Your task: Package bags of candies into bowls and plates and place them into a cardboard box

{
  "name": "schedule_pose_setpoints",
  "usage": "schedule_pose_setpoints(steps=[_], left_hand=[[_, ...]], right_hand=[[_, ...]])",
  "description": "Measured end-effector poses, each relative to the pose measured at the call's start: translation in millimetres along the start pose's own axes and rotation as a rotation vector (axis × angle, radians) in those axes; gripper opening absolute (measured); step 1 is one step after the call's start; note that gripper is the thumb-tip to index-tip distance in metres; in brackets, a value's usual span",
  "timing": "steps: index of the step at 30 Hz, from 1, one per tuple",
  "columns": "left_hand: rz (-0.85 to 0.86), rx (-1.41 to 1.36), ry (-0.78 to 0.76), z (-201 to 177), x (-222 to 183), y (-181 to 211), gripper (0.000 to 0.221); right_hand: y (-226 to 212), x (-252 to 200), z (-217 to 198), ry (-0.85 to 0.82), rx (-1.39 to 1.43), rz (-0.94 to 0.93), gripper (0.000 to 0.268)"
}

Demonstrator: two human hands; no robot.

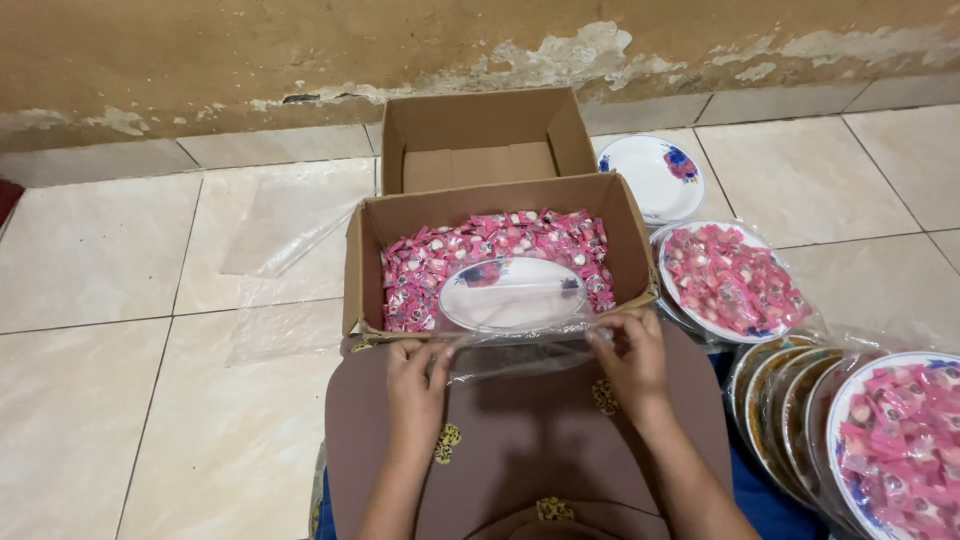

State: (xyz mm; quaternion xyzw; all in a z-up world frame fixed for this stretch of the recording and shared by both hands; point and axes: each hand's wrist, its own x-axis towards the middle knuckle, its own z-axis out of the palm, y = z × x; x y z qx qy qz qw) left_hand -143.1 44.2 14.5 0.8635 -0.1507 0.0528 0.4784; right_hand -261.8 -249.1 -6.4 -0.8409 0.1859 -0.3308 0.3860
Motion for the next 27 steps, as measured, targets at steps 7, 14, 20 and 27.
schedule_pose_setpoints(steps=[7, 14, 20, 27], left_hand=[[-0.377, -0.684, -0.094, 22, 14, -4, 0.031], [-0.634, -1.445, -0.281, 40, 32, -31, 0.036], [-0.838, -1.567, -0.194, 42, 32, -52, 0.019], [-0.25, -0.738, -0.339, 16, 7, -1, 0.089]], right_hand=[[-56, 5, 0, -0.059, 0.848, 0.673, 0.016], [-46, 24, -4, -0.242, 1.286, 0.933, 0.013], [19, 20, 5, -0.296, 1.462, 0.957, 0.016], [-44, 11, -16, -0.415, 1.341, 0.635, 0.033]])
